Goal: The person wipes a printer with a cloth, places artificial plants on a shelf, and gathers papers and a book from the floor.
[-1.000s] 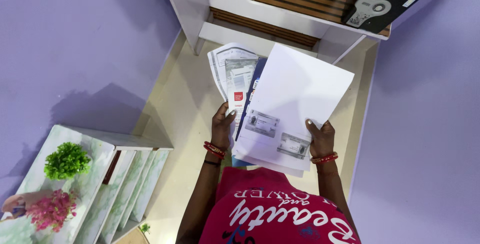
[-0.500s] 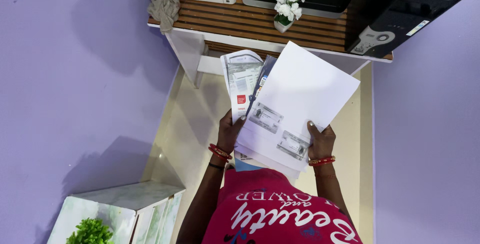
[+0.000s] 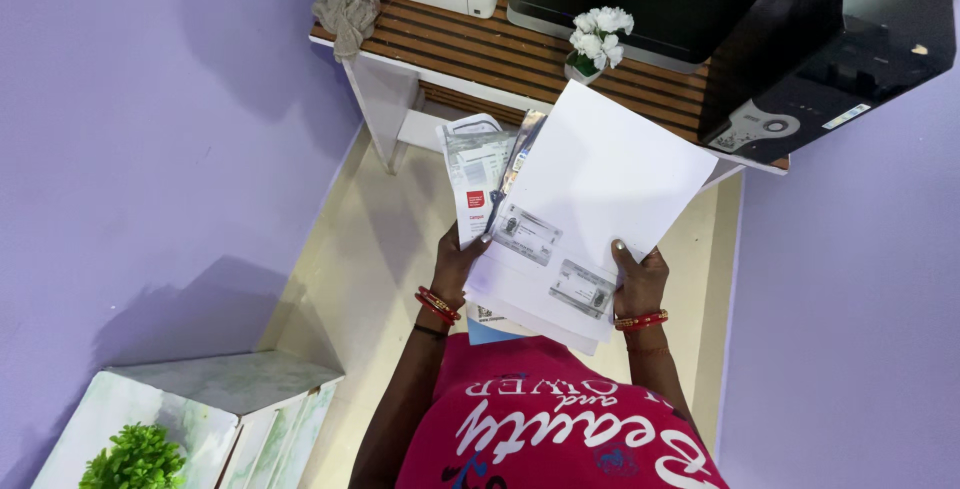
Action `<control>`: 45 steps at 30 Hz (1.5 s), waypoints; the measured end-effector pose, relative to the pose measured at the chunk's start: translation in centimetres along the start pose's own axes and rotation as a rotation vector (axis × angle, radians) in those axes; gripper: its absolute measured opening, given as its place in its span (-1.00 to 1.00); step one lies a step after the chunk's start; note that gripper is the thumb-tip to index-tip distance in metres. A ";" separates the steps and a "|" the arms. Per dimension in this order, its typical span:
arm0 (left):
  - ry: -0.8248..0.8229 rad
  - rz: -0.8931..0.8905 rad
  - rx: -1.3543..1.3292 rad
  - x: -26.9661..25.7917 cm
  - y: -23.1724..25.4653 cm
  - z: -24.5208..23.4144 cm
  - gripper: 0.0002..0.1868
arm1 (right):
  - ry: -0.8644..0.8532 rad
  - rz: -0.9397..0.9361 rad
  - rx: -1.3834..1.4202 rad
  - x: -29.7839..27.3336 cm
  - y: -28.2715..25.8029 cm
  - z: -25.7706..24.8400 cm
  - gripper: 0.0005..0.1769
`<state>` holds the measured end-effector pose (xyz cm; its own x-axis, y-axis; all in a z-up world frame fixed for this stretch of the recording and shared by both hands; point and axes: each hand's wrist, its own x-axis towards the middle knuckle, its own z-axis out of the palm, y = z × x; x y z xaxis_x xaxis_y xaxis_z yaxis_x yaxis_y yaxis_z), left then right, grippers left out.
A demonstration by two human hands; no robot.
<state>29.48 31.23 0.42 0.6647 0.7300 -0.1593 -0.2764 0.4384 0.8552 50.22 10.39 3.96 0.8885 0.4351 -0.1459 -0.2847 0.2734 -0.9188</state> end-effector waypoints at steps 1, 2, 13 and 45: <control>-0.065 -0.063 -0.113 0.2 -1.1 -0.5 -0.58 | -0.026 0.009 0.015 0.3 -0.4 -0.1 -0.71; -0.075 -0.052 -0.108 0.7 -2.1 -0.9 -0.58 | -0.029 -0.003 0.024 0.6 -0.7 -0.1 -0.71; 0.052 -0.023 0.029 1.6 -2.0 2.3 -0.79 | 0.064 -0.104 0.074 3.5 -3.4 -6.0 -0.70; -0.319 -0.260 -0.619 1.7 -4.0 3.1 -0.61 | -0.154 -0.034 -0.087 0.0 -6.6 -6.2 -0.81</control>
<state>33.87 29.05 -1.77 0.9051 0.4162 -0.0873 -0.3609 0.8603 0.3602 54.30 3.22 7.78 0.8295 0.5551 -0.0622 -0.2174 0.2181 -0.9514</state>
